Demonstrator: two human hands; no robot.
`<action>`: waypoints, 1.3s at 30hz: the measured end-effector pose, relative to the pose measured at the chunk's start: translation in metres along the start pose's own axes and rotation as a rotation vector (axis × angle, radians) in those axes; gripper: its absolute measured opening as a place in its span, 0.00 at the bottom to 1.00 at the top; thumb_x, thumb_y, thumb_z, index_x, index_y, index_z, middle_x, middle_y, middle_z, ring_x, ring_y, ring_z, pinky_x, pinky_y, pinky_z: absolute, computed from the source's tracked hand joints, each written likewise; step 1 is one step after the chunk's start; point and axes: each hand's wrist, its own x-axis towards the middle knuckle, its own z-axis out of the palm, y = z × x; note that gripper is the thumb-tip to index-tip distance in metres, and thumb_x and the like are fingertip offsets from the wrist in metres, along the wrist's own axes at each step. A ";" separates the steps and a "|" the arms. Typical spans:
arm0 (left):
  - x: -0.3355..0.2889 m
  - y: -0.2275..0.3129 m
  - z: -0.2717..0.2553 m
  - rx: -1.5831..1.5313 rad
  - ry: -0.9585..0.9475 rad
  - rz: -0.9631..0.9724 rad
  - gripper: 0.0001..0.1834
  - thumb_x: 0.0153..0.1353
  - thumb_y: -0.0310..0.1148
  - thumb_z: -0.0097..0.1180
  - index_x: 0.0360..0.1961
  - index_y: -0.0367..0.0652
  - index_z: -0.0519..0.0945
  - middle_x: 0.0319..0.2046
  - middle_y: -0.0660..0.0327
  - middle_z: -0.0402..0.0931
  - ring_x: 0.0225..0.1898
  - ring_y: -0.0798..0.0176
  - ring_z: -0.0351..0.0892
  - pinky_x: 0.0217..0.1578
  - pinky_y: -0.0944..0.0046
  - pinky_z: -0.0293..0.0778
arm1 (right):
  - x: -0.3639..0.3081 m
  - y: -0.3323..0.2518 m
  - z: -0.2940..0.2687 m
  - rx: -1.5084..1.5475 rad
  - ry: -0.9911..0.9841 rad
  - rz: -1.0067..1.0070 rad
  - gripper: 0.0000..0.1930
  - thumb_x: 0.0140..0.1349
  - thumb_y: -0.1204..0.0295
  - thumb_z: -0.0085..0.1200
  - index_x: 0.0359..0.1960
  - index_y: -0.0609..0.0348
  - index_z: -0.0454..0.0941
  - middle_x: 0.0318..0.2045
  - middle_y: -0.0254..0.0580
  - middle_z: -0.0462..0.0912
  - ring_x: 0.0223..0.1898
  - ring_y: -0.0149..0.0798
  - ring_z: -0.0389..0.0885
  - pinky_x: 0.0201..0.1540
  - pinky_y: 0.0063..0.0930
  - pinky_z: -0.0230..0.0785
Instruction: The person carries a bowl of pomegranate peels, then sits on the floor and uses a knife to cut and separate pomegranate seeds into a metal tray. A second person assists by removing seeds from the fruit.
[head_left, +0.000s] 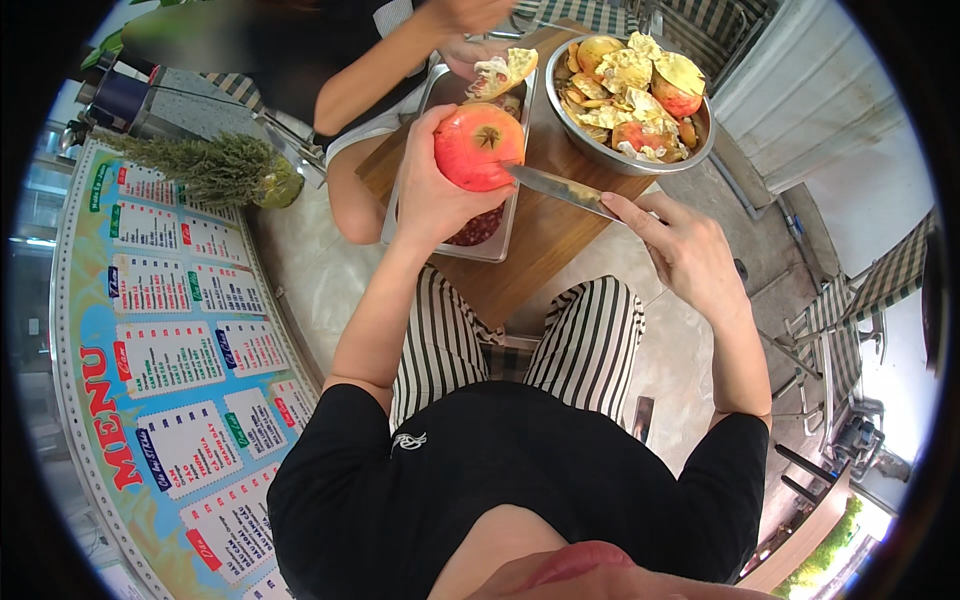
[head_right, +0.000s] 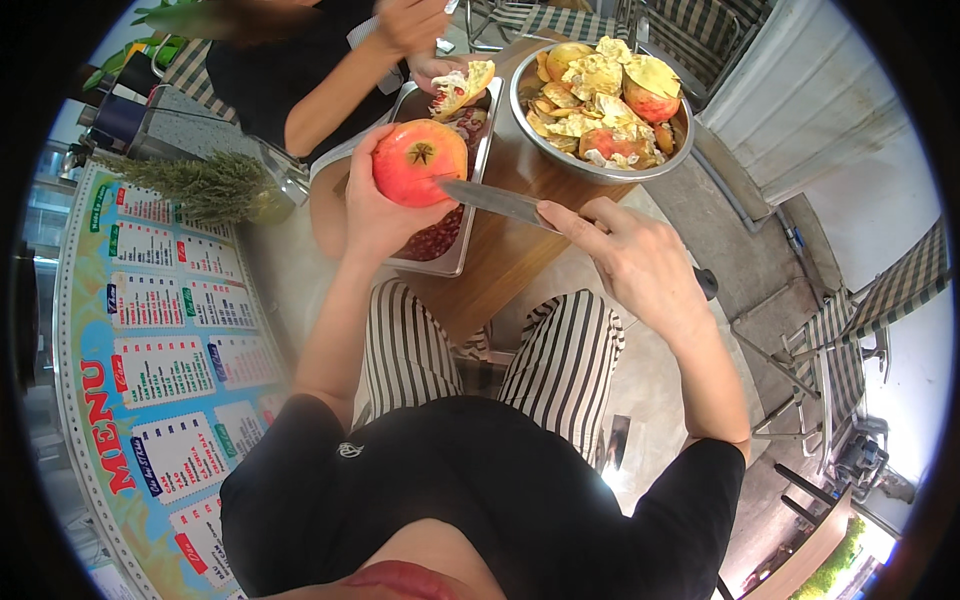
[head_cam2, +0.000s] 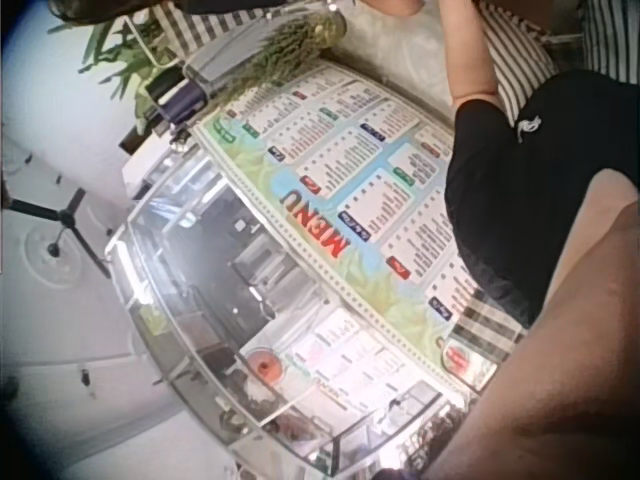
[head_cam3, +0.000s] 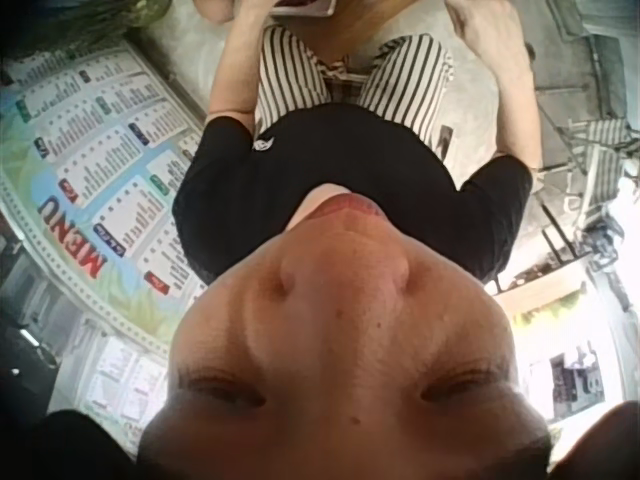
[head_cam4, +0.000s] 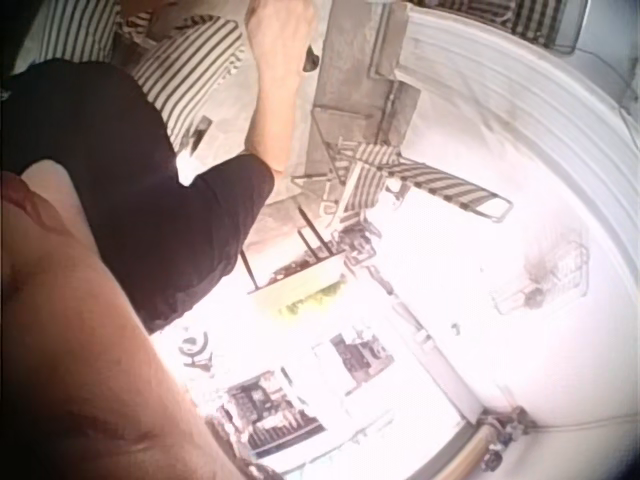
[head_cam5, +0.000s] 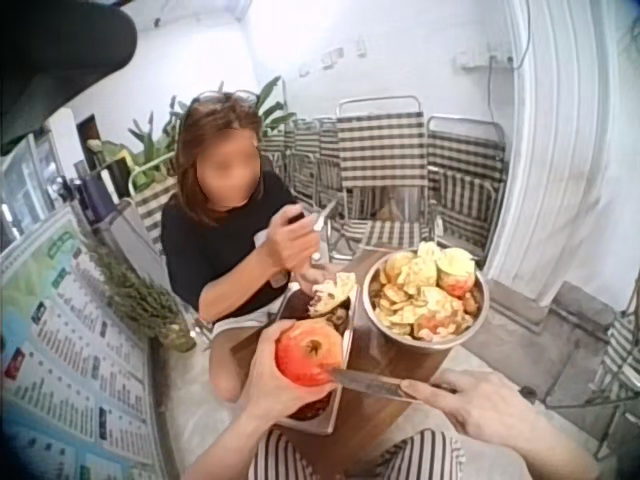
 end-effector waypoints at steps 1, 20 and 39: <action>-0.001 -0.001 -0.002 0.003 0.007 0.008 0.47 0.27 0.32 0.75 0.53 0.41 0.63 0.47 0.54 0.67 0.49 0.54 0.69 0.50 0.60 0.68 | 0.002 -0.001 -0.002 -0.006 -0.005 -0.015 0.31 0.45 0.83 0.47 0.54 0.42 0.70 0.30 0.38 0.74 0.29 0.42 0.76 0.30 0.34 0.72; -0.015 -0.023 -0.055 -0.105 -0.155 0.002 0.45 0.27 0.29 0.73 0.52 0.42 0.64 0.47 0.58 0.67 0.49 0.60 0.69 0.50 0.63 0.68 | 0.046 -0.032 0.004 0.087 -0.124 -0.091 0.29 0.42 0.84 0.49 0.50 0.48 0.74 0.29 0.42 0.77 0.27 0.48 0.75 0.28 0.37 0.66; -0.030 -0.046 -0.051 -0.080 -0.184 -0.268 0.46 0.29 0.29 0.74 0.53 0.40 0.62 0.47 0.57 0.69 0.49 0.62 0.70 0.51 0.63 0.69 | 0.045 -0.050 0.058 0.359 -0.122 0.074 0.26 0.51 0.84 0.48 0.53 0.48 0.71 0.26 0.45 0.74 0.27 0.47 0.75 0.30 0.36 0.68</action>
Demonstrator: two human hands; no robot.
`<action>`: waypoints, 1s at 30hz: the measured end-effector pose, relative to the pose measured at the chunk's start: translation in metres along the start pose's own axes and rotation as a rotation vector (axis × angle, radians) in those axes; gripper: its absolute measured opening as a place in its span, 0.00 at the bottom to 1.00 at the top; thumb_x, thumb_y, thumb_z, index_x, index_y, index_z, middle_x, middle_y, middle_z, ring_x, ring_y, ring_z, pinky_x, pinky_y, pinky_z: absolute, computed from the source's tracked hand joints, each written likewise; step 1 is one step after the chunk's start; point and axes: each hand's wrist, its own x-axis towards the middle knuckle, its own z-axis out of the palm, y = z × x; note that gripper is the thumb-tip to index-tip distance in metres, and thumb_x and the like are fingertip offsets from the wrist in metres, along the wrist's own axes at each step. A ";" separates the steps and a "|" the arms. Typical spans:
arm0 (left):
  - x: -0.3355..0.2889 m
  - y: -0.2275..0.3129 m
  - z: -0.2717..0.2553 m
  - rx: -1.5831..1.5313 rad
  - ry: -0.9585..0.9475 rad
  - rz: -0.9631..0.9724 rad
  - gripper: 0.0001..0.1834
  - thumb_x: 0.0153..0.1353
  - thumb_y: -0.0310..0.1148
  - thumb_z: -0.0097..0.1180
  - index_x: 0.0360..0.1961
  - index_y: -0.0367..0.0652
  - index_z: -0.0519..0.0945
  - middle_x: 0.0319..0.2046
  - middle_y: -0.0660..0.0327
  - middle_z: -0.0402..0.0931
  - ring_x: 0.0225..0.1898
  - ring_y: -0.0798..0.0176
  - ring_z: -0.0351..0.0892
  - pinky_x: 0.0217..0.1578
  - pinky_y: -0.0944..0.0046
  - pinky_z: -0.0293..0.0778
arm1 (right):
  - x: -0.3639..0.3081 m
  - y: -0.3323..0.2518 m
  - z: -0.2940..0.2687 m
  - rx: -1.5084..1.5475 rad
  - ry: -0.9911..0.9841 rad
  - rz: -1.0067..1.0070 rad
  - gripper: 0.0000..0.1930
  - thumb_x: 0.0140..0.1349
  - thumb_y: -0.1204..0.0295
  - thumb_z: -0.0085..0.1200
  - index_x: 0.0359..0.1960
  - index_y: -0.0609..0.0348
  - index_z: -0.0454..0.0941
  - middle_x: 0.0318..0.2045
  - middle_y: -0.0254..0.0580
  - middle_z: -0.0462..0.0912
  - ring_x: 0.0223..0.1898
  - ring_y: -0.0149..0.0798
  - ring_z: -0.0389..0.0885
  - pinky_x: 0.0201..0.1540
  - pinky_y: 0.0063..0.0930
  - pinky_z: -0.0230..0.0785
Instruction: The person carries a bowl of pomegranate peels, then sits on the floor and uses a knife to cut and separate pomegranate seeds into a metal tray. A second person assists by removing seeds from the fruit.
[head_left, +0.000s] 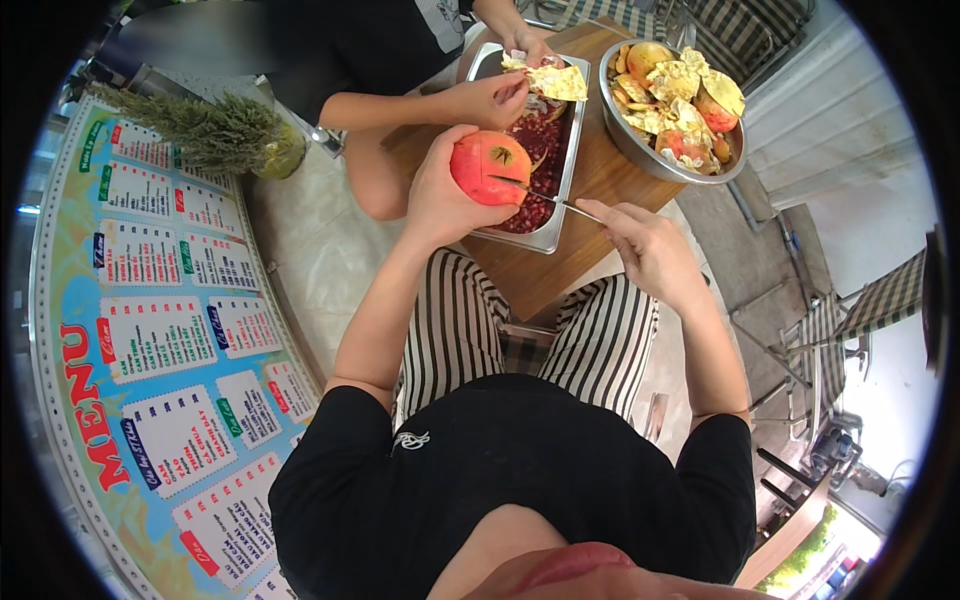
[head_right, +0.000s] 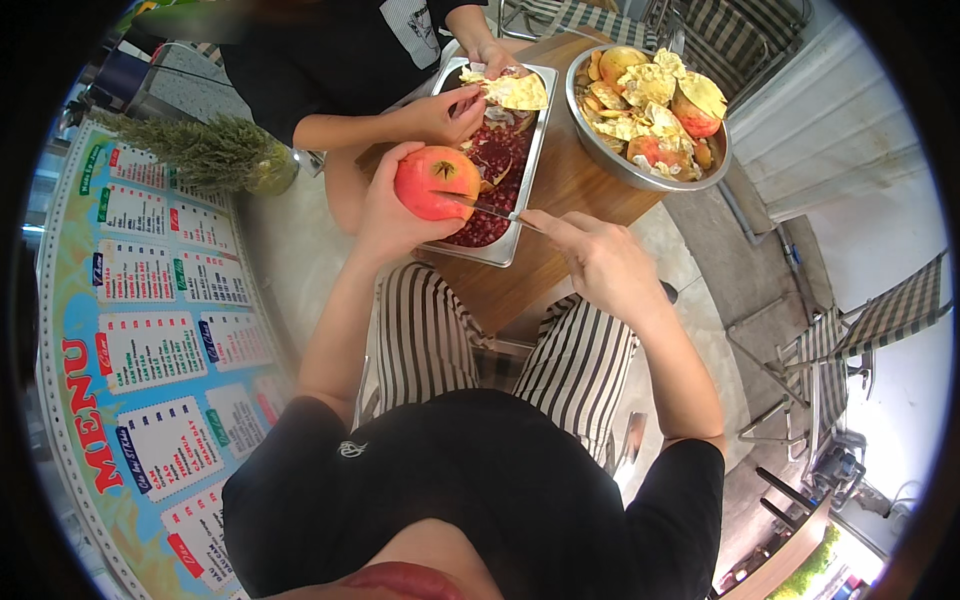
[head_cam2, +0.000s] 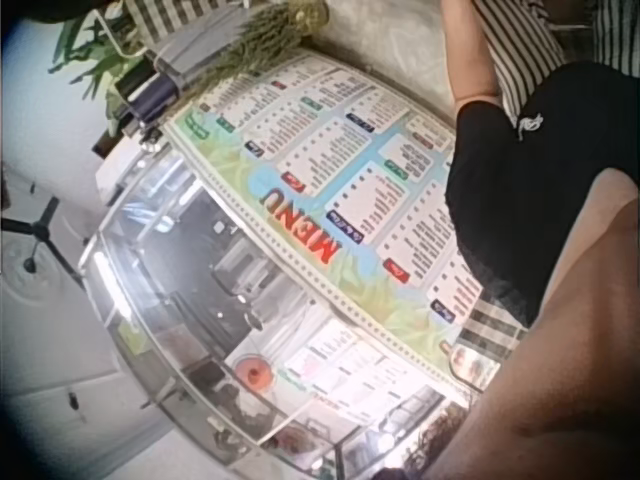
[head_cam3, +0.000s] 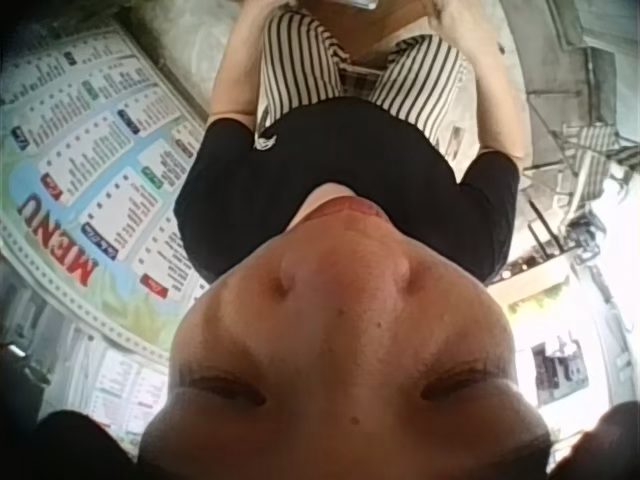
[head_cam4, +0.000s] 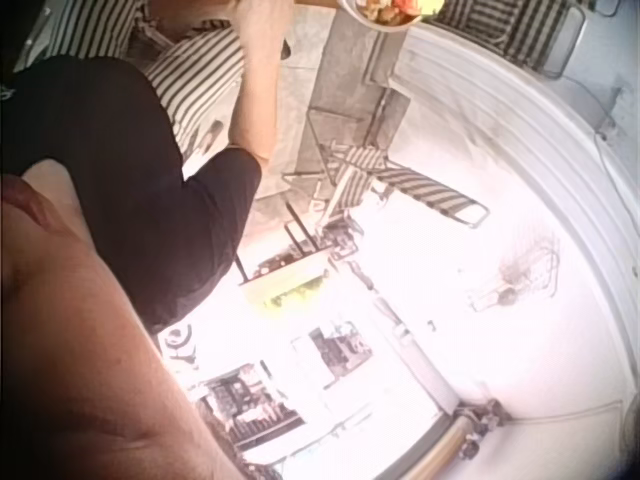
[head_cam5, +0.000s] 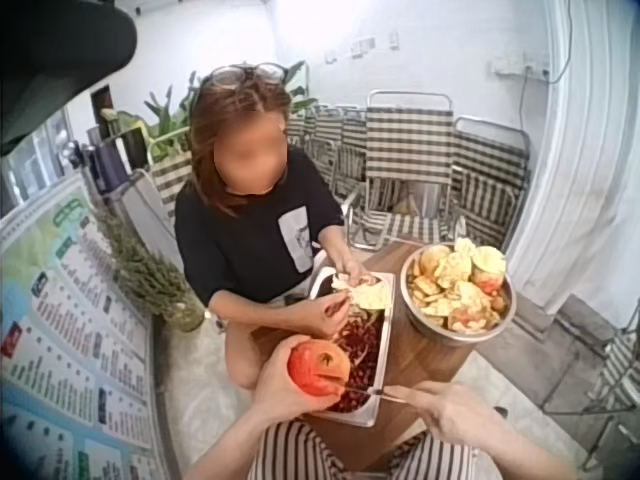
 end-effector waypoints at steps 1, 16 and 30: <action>0.000 0.000 0.001 -0.005 0.011 -0.027 0.46 0.29 0.29 0.74 0.54 0.40 0.62 0.47 0.56 0.69 0.49 0.62 0.70 0.51 0.63 0.69 | -0.001 0.001 0.004 0.003 0.011 0.018 0.25 0.52 0.83 0.48 0.54 0.48 0.71 0.26 0.45 0.74 0.27 0.48 0.75 0.30 0.36 0.68; -0.005 -0.018 0.020 0.038 0.074 -0.116 0.49 0.29 0.33 0.75 0.55 0.36 0.61 0.48 0.55 0.69 0.49 0.62 0.71 0.51 0.64 0.69 | -0.014 0.005 0.048 0.115 0.078 0.202 0.31 0.46 0.85 0.43 0.55 0.45 0.69 0.28 0.43 0.76 0.30 0.48 0.77 0.33 0.39 0.70; -0.005 -0.017 0.038 0.224 0.246 -0.147 0.49 0.28 0.39 0.75 0.54 0.34 0.63 0.46 0.53 0.72 0.47 0.59 0.73 0.49 0.63 0.70 | -0.012 0.005 0.080 0.503 0.162 0.273 0.22 0.58 0.80 0.45 0.55 0.52 0.69 0.34 0.51 0.79 0.36 0.50 0.78 0.40 0.34 0.69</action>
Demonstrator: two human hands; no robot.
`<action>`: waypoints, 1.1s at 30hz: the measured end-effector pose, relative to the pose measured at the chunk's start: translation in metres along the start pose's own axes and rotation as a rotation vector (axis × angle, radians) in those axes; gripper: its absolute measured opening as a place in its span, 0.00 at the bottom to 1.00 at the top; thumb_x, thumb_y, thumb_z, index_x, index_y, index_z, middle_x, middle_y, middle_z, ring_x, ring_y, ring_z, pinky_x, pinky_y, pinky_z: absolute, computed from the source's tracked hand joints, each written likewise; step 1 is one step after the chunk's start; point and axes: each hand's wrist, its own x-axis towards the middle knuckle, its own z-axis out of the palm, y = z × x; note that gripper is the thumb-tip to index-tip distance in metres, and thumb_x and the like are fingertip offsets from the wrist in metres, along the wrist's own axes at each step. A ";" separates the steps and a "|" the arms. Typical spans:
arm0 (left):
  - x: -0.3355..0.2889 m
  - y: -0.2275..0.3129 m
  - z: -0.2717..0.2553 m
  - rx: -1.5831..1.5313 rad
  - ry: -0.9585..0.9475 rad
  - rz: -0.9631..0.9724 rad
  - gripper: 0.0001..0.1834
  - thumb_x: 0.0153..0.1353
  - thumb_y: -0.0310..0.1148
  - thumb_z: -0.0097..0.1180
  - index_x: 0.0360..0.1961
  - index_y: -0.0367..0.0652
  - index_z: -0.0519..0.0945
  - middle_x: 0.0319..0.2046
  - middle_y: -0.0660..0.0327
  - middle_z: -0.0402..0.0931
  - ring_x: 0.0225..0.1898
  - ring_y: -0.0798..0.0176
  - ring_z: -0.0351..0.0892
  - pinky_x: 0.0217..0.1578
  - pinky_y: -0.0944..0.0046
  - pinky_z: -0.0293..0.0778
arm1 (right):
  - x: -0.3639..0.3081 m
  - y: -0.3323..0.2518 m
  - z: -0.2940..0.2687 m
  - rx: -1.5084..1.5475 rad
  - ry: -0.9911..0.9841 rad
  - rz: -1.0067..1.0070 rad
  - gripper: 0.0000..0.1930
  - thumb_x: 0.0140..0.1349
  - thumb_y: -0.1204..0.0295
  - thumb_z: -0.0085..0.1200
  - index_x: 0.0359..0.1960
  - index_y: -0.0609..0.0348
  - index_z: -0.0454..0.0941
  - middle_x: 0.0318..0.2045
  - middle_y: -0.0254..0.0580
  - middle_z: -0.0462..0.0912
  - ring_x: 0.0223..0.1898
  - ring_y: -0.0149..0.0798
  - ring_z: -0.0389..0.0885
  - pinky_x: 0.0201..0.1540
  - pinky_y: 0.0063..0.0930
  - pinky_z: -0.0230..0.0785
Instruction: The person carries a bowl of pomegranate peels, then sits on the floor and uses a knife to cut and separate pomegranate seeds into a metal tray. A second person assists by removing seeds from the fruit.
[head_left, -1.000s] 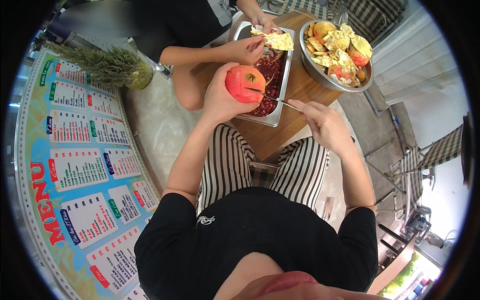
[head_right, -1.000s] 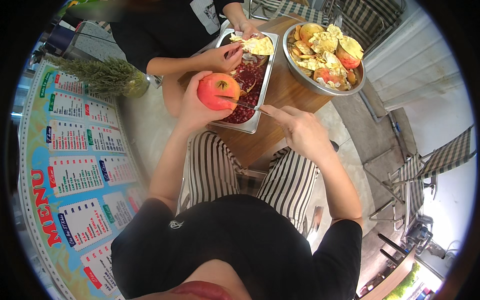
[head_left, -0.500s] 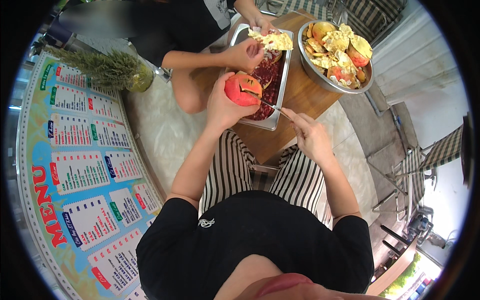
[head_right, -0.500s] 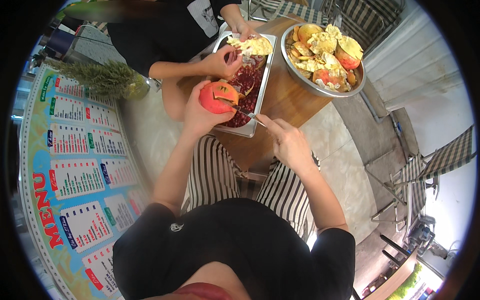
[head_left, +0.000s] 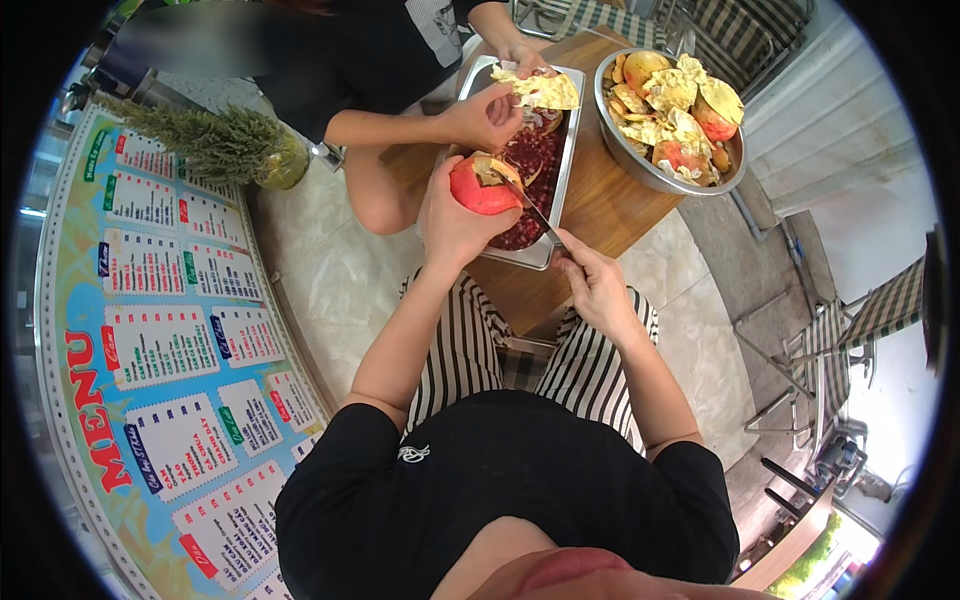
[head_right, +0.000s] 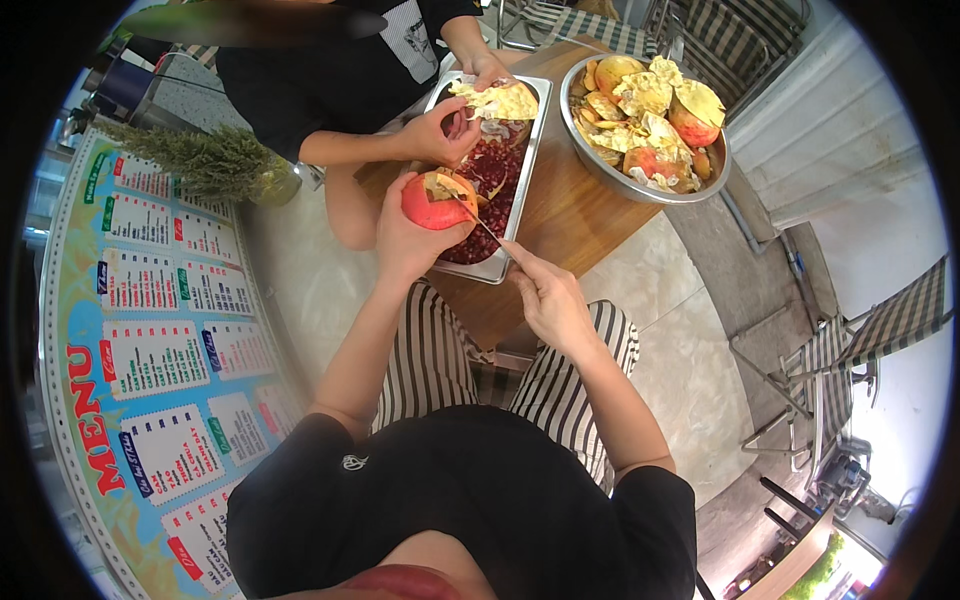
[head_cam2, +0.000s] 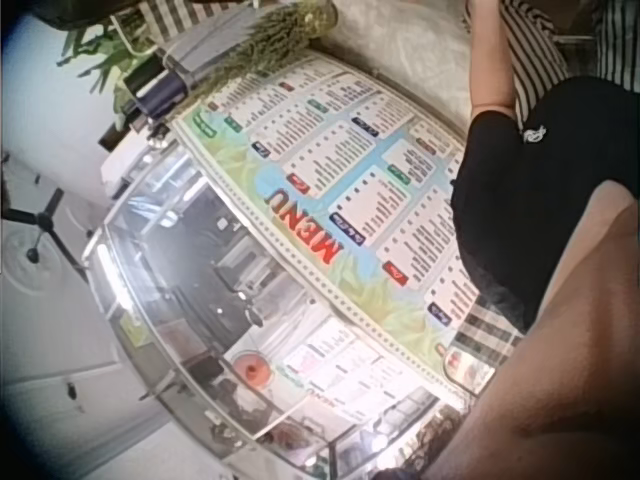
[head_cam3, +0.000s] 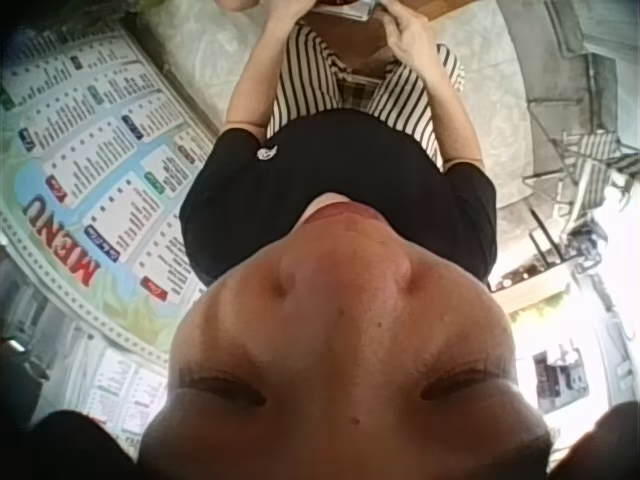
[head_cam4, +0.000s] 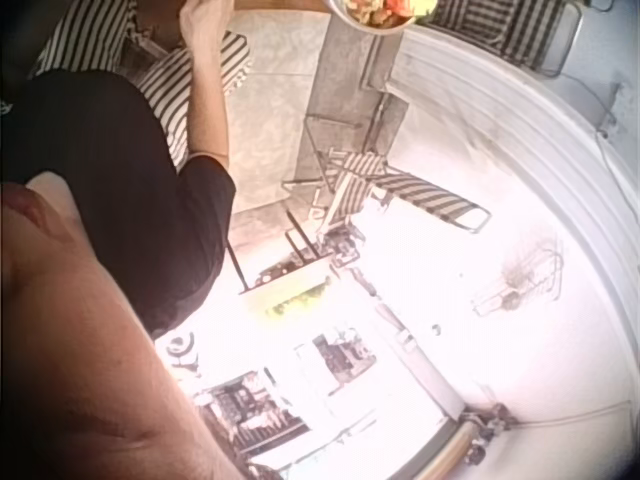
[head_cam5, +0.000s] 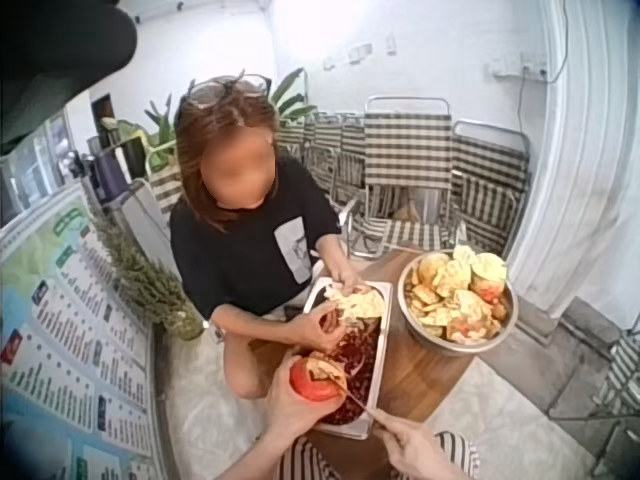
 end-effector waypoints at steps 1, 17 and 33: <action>0.000 -0.001 0.000 -0.002 0.008 0.008 0.49 0.28 0.40 0.75 0.54 0.34 0.63 0.46 0.52 0.72 0.47 0.59 0.73 0.48 0.63 0.70 | 0.000 -0.001 -0.003 -0.012 -0.033 -0.015 0.21 0.58 0.79 0.45 0.55 0.52 0.69 0.34 0.51 0.79 0.36 0.50 0.78 0.40 0.33 0.69; -0.005 0.006 -0.003 -0.284 -0.043 0.066 0.45 0.29 0.38 0.73 0.52 0.39 0.65 0.48 0.55 0.69 0.49 0.59 0.72 0.50 0.62 0.68 | 0.138 0.058 -0.117 -1.241 0.196 0.240 0.15 0.60 0.64 0.45 0.47 0.46 0.76 0.42 0.50 0.74 0.46 0.52 0.73 0.43 0.44 0.69; -0.005 0.010 -0.017 -0.145 -0.089 0.181 0.44 0.27 0.36 0.73 0.51 0.41 0.66 0.48 0.55 0.69 0.49 0.55 0.71 0.50 0.60 0.68 | 0.114 -0.034 -0.020 0.026 -0.241 -0.282 0.12 0.57 0.73 0.55 0.42 0.64 0.78 0.38 0.44 0.80 0.37 0.33 0.79 0.40 0.27 0.71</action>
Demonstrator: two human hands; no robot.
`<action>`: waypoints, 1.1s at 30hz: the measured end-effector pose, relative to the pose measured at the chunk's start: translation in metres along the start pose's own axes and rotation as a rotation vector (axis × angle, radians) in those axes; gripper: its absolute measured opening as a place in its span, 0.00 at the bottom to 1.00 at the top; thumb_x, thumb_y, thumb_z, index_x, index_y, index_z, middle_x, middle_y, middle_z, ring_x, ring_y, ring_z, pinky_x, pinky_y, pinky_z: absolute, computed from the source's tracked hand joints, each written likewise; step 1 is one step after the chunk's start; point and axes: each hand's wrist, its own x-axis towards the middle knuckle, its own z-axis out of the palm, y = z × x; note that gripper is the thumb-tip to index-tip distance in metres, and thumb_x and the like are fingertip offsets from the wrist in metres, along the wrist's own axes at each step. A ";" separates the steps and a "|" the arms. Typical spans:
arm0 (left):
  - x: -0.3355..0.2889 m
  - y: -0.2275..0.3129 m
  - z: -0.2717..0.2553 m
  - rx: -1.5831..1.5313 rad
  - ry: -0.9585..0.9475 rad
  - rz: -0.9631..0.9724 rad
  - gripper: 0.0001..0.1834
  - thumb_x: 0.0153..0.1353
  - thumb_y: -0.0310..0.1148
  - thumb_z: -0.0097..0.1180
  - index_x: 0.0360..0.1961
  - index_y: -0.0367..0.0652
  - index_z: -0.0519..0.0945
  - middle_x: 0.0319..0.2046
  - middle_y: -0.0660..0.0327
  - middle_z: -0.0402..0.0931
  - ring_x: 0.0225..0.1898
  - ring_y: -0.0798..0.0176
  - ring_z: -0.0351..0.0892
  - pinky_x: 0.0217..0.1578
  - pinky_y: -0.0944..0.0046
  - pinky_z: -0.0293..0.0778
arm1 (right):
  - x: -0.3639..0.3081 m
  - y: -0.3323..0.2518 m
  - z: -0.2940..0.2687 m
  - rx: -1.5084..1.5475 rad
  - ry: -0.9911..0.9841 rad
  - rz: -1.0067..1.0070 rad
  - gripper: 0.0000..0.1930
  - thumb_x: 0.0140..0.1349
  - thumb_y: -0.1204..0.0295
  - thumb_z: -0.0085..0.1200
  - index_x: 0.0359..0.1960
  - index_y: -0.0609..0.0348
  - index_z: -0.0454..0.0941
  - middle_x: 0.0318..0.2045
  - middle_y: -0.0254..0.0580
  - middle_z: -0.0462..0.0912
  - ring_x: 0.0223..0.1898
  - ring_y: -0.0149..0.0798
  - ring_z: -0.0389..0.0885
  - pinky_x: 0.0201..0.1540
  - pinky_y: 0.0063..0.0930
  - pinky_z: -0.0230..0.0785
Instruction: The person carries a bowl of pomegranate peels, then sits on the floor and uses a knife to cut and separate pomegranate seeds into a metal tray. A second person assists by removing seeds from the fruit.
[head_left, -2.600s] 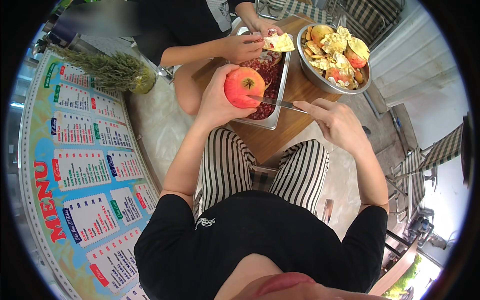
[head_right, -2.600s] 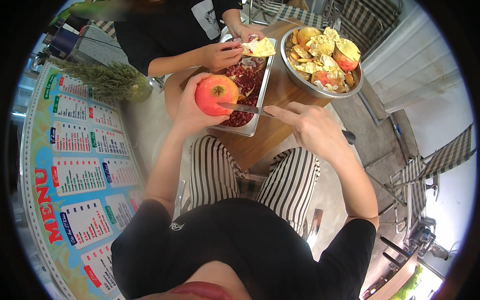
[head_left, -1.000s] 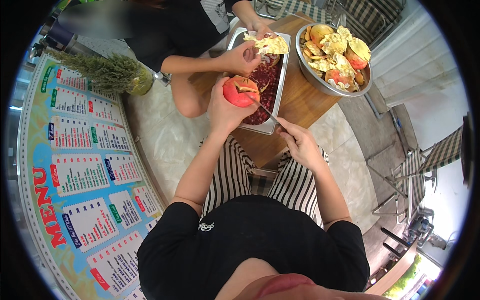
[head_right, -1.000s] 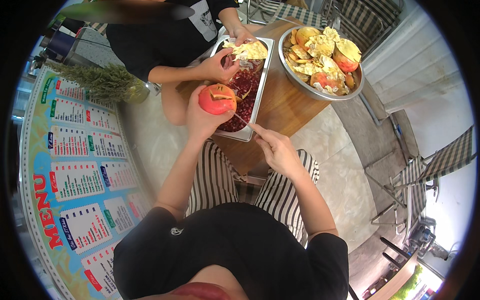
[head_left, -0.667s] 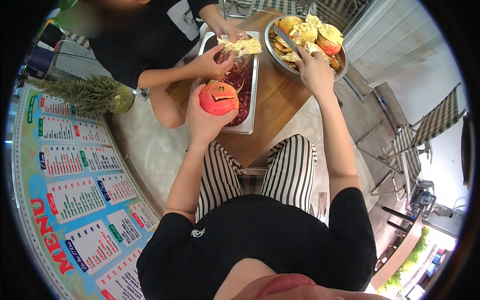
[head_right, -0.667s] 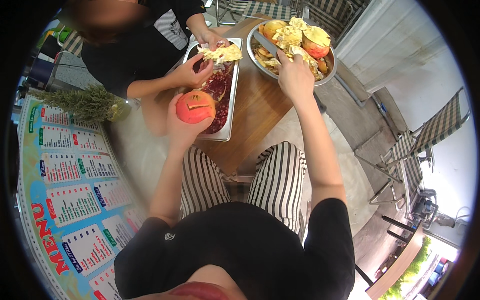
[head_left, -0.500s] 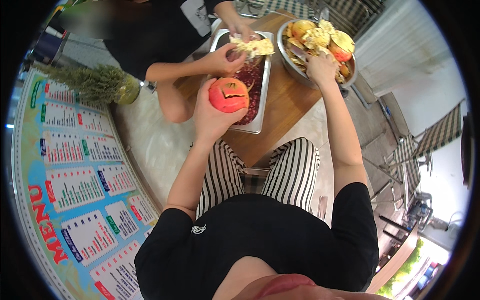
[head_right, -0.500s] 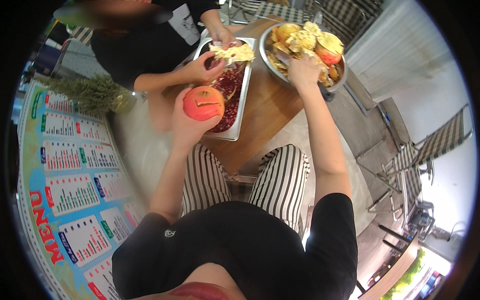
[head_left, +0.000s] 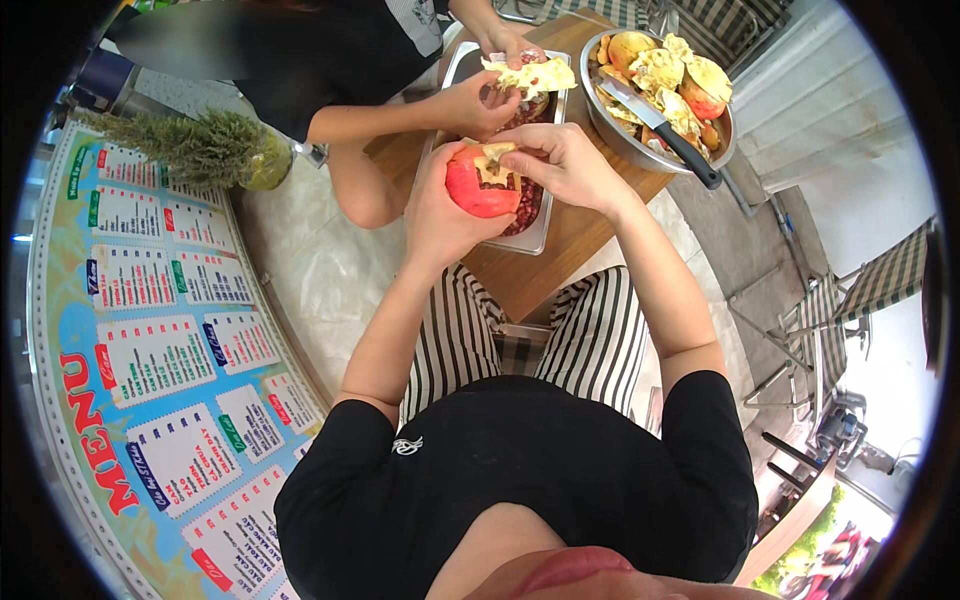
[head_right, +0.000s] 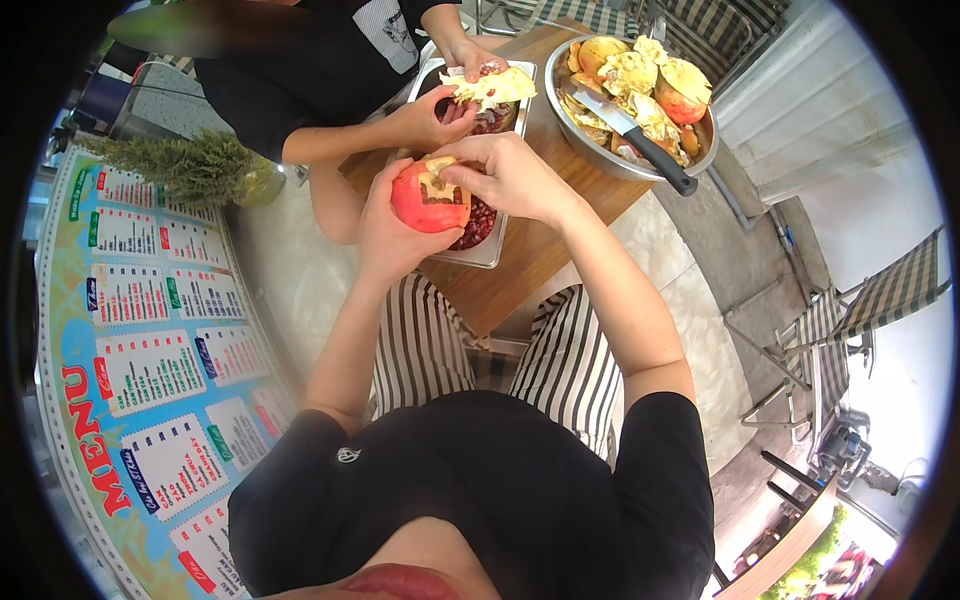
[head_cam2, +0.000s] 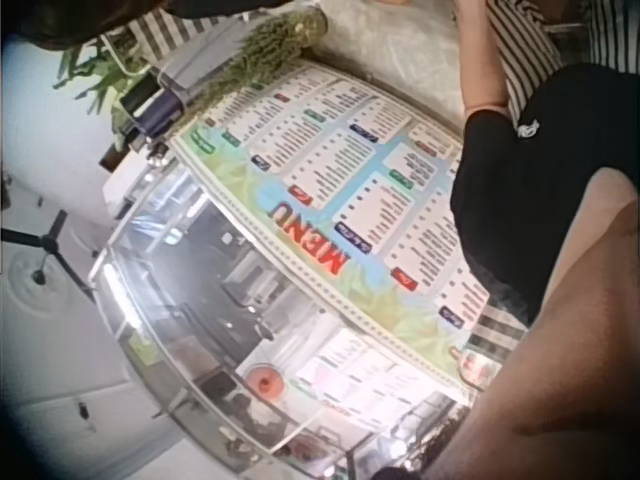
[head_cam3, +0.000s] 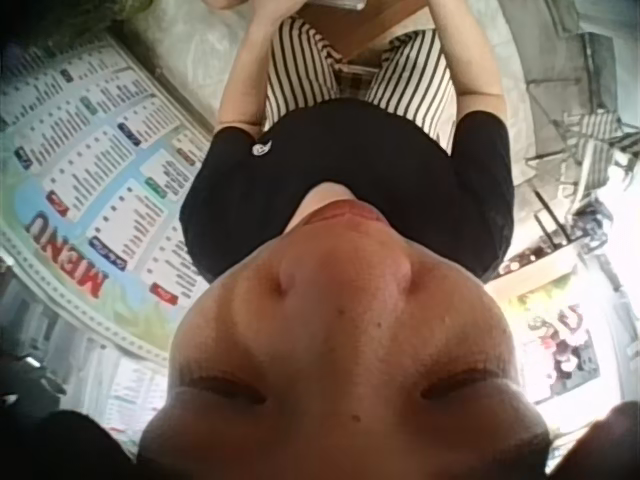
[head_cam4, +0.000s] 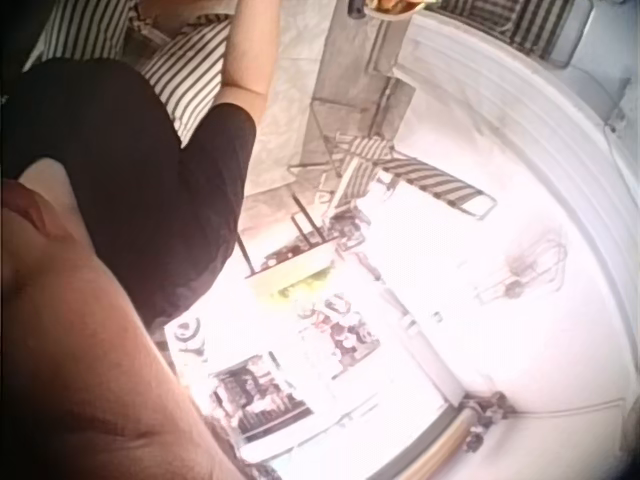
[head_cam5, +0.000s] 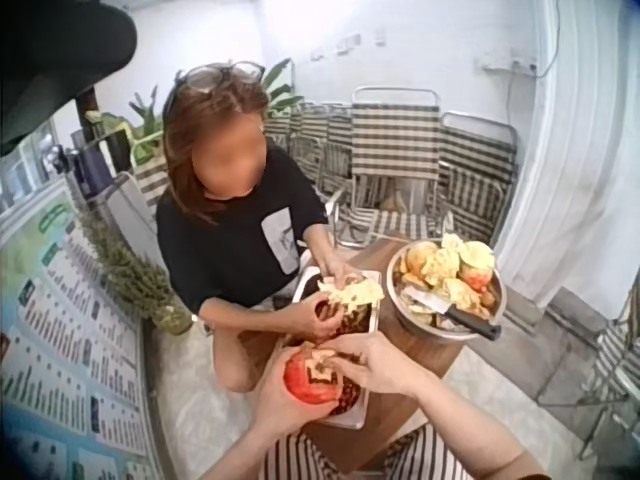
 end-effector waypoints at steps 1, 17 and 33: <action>0.000 0.000 0.001 -0.005 0.003 0.002 0.44 0.28 0.36 0.73 0.51 0.41 0.66 0.48 0.56 0.69 0.49 0.56 0.71 0.50 0.60 0.69 | -0.001 0.001 0.000 0.066 0.014 0.102 0.11 0.58 0.73 0.53 0.42 0.64 0.78 0.37 0.42 0.80 0.36 0.30 0.79 0.39 0.25 0.71; -0.002 -0.030 0.004 -0.641 -0.003 -0.219 0.52 0.30 0.28 0.74 0.56 0.37 0.53 0.49 0.54 0.62 0.50 0.62 0.68 0.49 0.64 0.71 | -0.027 0.058 -0.132 -0.609 0.927 0.440 0.15 0.54 0.62 0.56 0.41 0.56 0.78 0.32 0.46 0.82 0.33 0.39 0.81 0.37 0.33 0.73; 0.003 -0.001 0.004 -1.620 -0.195 -0.568 0.40 0.59 0.64 0.34 0.60 0.43 0.60 0.57 0.58 0.65 0.58 0.57 0.65 0.57 0.53 0.61 | -0.064 0.054 -0.123 -0.945 0.217 0.660 0.17 0.57 0.65 0.46 0.45 0.60 0.71 0.34 0.59 0.79 0.39 0.54 0.78 0.42 0.45 0.69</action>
